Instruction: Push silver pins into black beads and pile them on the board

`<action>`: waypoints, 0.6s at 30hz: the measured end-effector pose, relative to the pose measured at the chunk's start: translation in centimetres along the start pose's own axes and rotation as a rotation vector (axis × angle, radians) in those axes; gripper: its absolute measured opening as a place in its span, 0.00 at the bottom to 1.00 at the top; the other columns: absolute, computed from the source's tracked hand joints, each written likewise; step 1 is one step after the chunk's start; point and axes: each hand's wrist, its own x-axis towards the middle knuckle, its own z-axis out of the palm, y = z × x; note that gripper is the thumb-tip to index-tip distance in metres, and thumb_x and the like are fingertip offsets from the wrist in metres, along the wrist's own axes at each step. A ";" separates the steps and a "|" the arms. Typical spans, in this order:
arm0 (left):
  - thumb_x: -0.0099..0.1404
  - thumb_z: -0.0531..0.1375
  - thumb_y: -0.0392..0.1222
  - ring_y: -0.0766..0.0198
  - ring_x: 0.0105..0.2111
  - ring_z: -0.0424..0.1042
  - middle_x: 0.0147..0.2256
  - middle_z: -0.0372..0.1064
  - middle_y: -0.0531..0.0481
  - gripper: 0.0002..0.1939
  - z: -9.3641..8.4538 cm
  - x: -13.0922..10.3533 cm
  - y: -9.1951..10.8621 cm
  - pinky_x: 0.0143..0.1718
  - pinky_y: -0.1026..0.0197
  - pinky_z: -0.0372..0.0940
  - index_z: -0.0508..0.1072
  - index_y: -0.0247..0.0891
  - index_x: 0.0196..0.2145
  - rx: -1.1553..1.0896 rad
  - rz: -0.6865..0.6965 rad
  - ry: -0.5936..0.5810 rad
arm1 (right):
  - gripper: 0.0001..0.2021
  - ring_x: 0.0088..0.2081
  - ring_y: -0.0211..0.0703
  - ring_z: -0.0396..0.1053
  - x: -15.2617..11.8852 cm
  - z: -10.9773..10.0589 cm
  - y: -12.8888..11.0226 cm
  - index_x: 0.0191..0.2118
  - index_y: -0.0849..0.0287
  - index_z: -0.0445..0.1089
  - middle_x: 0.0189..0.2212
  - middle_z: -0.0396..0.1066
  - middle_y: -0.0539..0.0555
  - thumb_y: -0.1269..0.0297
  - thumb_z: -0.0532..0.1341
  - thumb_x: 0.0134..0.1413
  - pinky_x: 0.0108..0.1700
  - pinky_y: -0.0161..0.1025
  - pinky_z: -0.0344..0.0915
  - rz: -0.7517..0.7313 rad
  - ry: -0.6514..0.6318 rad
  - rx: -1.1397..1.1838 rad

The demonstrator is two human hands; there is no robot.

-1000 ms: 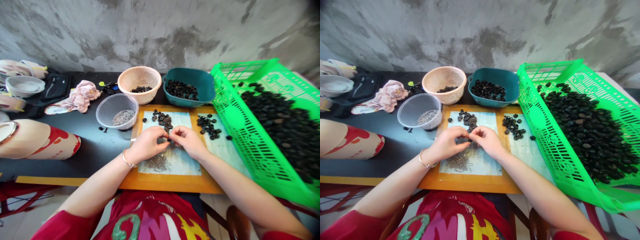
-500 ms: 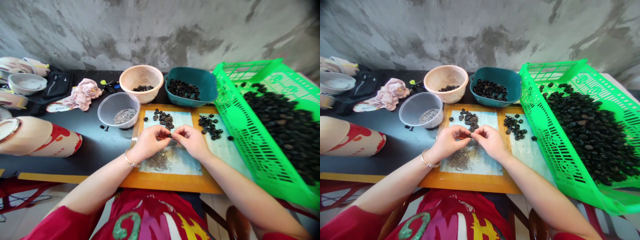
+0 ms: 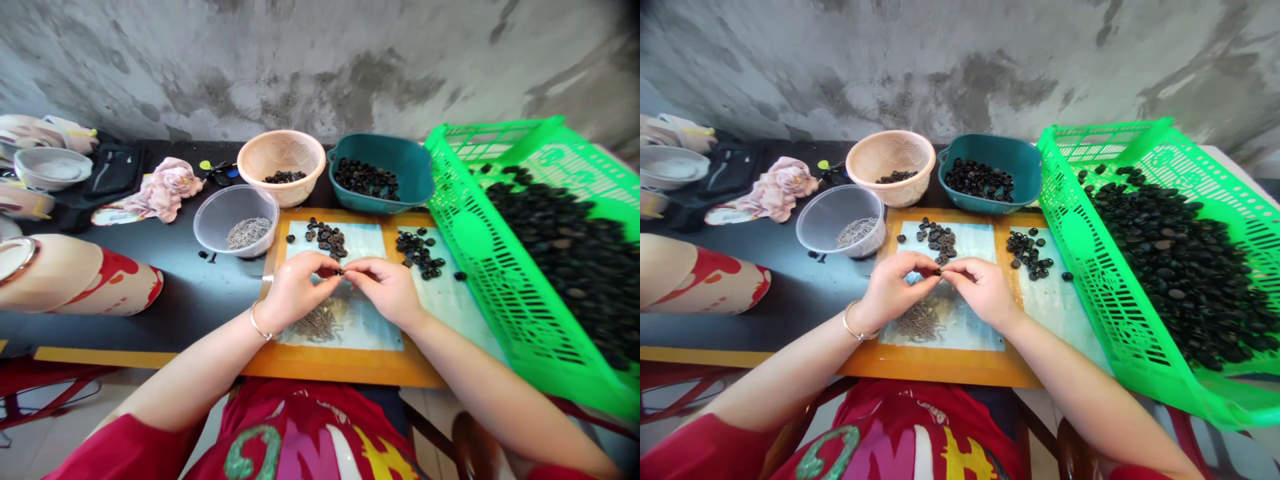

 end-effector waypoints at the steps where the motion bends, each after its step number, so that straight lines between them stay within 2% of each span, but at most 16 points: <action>1: 0.58 0.66 0.34 0.65 0.31 0.75 0.33 0.77 0.49 0.05 0.0 0.1 0.0 0.37 0.62 0.70 0.77 0.36 0.35 -0.014 -0.003 0.010 | 0.04 0.28 0.41 0.74 0.1 -0.1 0.0 0.33 0.58 0.78 0.29 0.79 0.51 0.64 0.67 0.52 0.33 0.38 0.72 0.048 -0.020 0.041; 4: 0.58 0.68 0.35 0.64 0.32 0.76 0.33 0.78 0.48 0.05 0.0 0.1 0.0 0.36 0.62 0.71 0.78 0.36 0.34 -0.049 -0.001 0.013 | 0.06 0.24 0.39 0.73 0.2 -0.1 -0.2 0.30 0.59 0.78 0.25 0.78 0.51 0.62 0.67 0.51 0.28 0.36 0.70 0.124 -0.034 0.110; 10: 0.58 0.68 0.38 0.61 0.35 0.77 0.33 0.79 0.47 0.03 0.3 -0.2 -0.1 0.40 0.59 0.71 0.79 0.37 0.32 -0.060 -0.032 0.015 | 0.06 0.26 0.41 0.74 0.0 0.5 -0.1 0.29 0.58 0.78 0.24 0.77 0.51 0.63 0.66 0.52 0.29 0.37 0.71 0.126 -0.014 0.078; 12: 0.58 0.68 0.39 0.61 0.34 0.76 0.33 0.79 0.46 0.04 0.4 -0.1 -0.1 0.39 0.59 0.71 0.79 0.37 0.32 -0.111 -0.117 0.008 | 0.06 0.29 0.41 0.75 0.2 0.1 -0.1 0.31 0.58 0.79 0.28 0.79 0.52 0.63 0.65 0.53 0.32 0.37 0.71 0.075 -0.038 0.026; 14: 0.56 0.69 0.40 0.62 0.31 0.76 0.32 0.78 0.46 0.07 0.5 0.1 -0.1 0.34 0.60 0.71 0.79 0.36 0.32 -0.217 -0.265 -0.010 | 0.08 0.32 0.42 0.75 0.5 -1.1 -0.3 0.39 0.56 0.79 0.32 0.80 0.51 0.63 0.65 0.54 0.36 0.38 0.71 0.029 -0.071 -0.077; 16: 0.53 0.70 0.41 0.64 0.28 0.75 0.30 0.77 0.48 0.10 0.6 0.4 0.0 0.31 0.62 0.71 0.78 0.35 0.33 -0.394 -0.427 -0.029 | 0.14 0.32 0.42 0.75 1.0 -3.2 -0.5 0.48 0.54 0.77 0.34 0.79 0.51 0.64 0.65 0.55 0.38 0.39 0.70 0.030 -0.092 -0.267; 18: 0.50 0.71 0.39 0.66 0.27 0.75 0.27 0.76 0.51 0.13 0.6 0.7 0.1 0.31 0.63 0.71 0.76 0.34 0.33 -0.609 -0.551 -0.036 | 0.14 0.32 0.42 0.74 1.5 -5.7 -0.5 0.48 0.54 0.77 0.34 0.79 0.51 0.65 0.65 0.55 0.37 0.39 0.68 0.075 -0.101 -0.534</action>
